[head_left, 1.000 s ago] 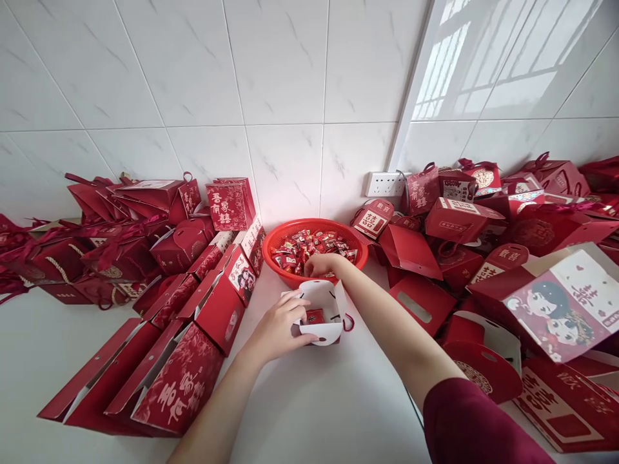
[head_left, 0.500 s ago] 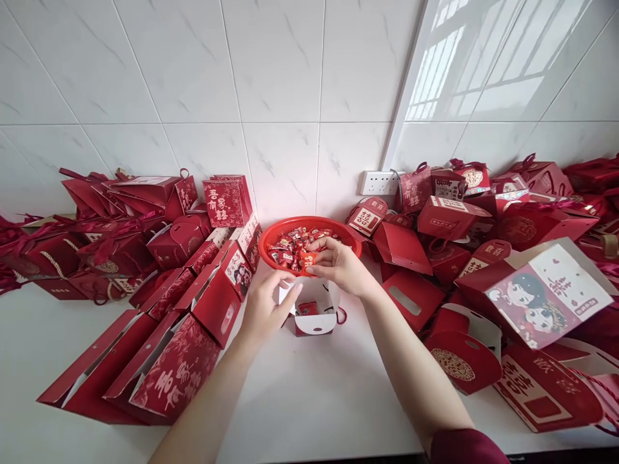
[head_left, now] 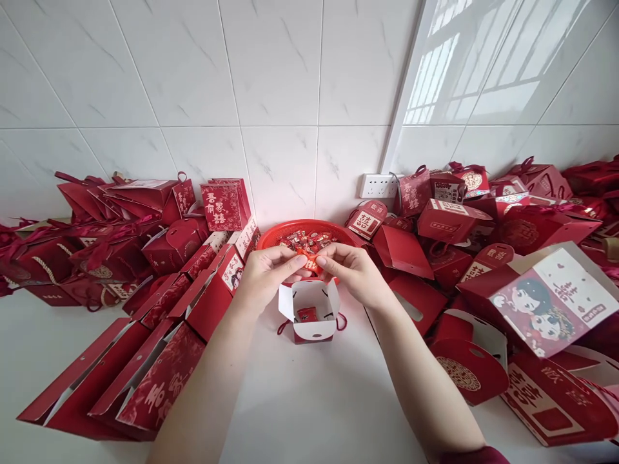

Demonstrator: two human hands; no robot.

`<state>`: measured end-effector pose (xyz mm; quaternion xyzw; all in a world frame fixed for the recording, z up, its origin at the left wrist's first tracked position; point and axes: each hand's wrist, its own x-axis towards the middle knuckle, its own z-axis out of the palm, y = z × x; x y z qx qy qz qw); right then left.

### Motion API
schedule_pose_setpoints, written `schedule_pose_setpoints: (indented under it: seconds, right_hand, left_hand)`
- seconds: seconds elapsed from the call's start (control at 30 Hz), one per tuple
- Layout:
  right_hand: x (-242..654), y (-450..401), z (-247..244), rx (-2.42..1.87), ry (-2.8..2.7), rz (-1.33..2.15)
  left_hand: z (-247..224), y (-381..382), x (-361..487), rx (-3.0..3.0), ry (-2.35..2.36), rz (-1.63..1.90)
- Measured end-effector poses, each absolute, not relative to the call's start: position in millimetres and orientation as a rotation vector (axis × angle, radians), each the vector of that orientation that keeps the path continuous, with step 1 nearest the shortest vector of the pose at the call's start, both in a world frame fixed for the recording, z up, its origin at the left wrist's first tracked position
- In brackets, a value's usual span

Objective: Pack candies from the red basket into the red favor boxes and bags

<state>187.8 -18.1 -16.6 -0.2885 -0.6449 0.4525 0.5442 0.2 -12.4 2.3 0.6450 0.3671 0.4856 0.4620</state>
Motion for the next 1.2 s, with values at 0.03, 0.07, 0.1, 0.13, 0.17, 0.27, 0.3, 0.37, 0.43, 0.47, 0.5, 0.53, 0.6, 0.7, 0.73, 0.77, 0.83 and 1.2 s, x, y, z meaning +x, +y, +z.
schedule_pose_setpoints:
  seconds: [0.03,0.07,0.1,0.13,0.17,0.27,0.3,0.37,0.43,0.47,0.5,0.53,0.6,0.7,0.73,0.77,0.83,1.2]
  right_hand:
    - [188,-16,-18,-0.680,-1.548,1.088]
    - [188,-14,-19,-0.665,-1.559,1.109]
    - [188,-12,-21,-0.640,-1.560,1.136]
    - [188,-10,-22,-0.610,-1.555,1.168]
    - [187,-10,-23,-0.579,-1.553,1.200]
    - [187,-14,-21,-0.519,-1.596,1.230]
    - [187,-18,-18,-0.528,-1.627,1.183]
    - [191,-25,-13,-0.615,-1.659,0.972]
    - [198,-30,-9,-0.718,-1.615,0.726]
    - [203,-30,-8,-0.757,-1.594,0.642]
    - [207,-29,-9,-0.795,-1.607,0.597]
    - [212,-26,-11,-0.843,-1.669,0.584]
    - [219,-20,-16,-1.030,-1.905,0.584]
    - [224,-14,-23,-1.386,-2.129,0.496]
    - [224,-13,-24,-1.440,-2.132,0.456]
    - [224,-14,-24,-1.457,-2.127,0.434]
    - [224,-17,-24,-1.440,-2.160,0.460]
    - [230,-24,-20,-1.629,-2.263,0.512]
  left_hand:
    - [0,-11,0,1.569,0.889,1.214]
    - [-2,-9,-1,1.549,0.870,1.221]
    - [-4,-7,-2,1.524,0.851,1.214]
    - [-6,-6,-3,1.499,0.831,1.192]
    - [-7,-5,-4,1.477,0.811,1.163]
    - [-8,-5,-8,1.487,0.753,1.039]
    - [-6,-6,-9,1.523,0.749,1.008]
    - [-2,-7,-11,1.608,0.796,1.033]
    - [2,-6,-14,1.679,0.909,1.180]
    - [3,-5,-15,1.714,0.977,1.267]
    - [3,-3,-17,1.761,1.046,1.327]
    - [2,0,-18,1.826,1.117,1.345]
    - [-1,7,-22,2.010,1.266,1.280]
    - [-11,20,-27,2.265,1.449,1.139]
    - [-14,26,-28,2.307,1.491,1.121]
    - [-18,33,-30,2.325,1.526,1.105]
    - [-24,49,-32,2.326,1.605,1.029]
    - [-47,148,12,2.304,1.962,-0.111]
